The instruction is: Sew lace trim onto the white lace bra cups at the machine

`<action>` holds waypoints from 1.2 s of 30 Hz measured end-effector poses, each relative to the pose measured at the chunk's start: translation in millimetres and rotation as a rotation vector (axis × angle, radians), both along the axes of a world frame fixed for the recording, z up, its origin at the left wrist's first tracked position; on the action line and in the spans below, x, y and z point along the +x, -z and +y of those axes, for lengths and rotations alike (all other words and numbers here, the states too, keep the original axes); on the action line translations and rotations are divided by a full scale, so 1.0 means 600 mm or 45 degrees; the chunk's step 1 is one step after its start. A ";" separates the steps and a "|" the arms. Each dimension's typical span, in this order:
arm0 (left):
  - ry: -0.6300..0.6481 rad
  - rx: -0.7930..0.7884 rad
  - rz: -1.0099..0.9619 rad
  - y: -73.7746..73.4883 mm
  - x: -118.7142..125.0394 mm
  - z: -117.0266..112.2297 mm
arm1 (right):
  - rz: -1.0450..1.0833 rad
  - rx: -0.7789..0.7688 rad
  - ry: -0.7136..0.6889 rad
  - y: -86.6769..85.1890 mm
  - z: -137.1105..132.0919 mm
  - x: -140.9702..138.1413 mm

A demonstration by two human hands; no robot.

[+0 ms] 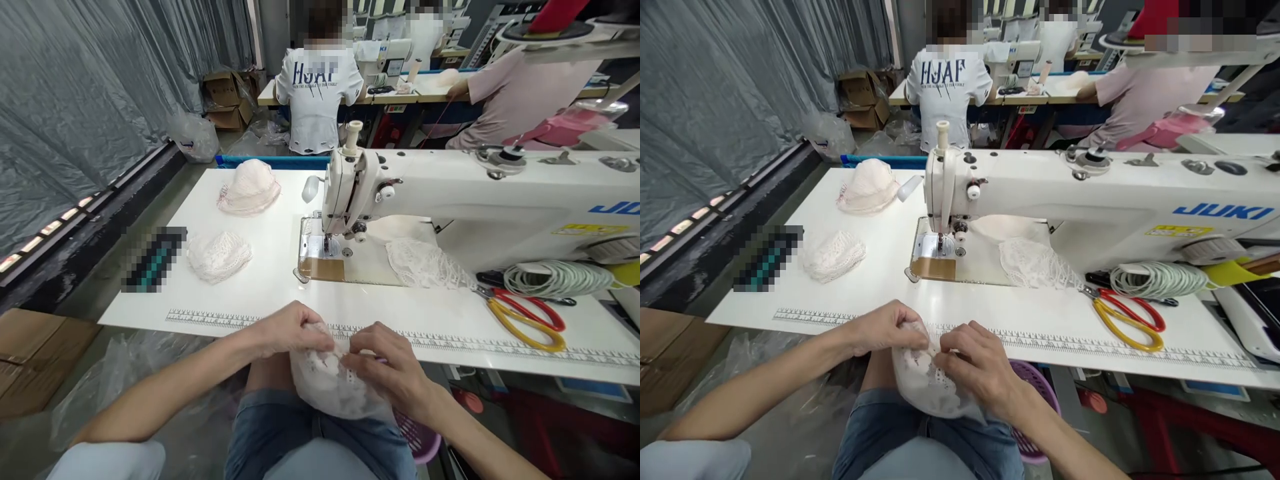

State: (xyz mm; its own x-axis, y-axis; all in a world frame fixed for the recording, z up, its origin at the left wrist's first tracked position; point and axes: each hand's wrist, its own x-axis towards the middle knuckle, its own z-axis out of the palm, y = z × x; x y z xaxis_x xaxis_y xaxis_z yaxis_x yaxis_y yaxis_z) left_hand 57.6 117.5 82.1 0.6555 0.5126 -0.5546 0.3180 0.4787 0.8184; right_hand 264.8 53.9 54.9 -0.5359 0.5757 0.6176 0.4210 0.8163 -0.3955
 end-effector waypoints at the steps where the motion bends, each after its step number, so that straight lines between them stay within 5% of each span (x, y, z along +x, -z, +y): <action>1: -0.017 0.087 0.025 -0.003 -0.004 0.016 | -0.017 0.028 0.031 -0.001 0.006 0.000; 7: 0.006 0.791 0.258 -0.021 0.000 0.129 | -0.218 0.235 0.151 0.008 0.088 -0.004; 11: 0.023 1.196 0.420 -0.008 0.031 0.195 | -0.296 0.361 0.226 0.021 0.159 -0.011; 16: 0.035 1.198 0.387 0.021 0.039 0.218 | -0.298 0.327 0.225 0.035 0.196 -0.010; 25: 0.027 1.182 0.390 0.027 0.034 0.224 | -0.246 0.231 0.200 0.041 0.200 -0.004; 36: 0.106 1.548 0.578 0.049 0.048 0.231 | -0.250 0.241 0.210 0.040 0.202 -0.006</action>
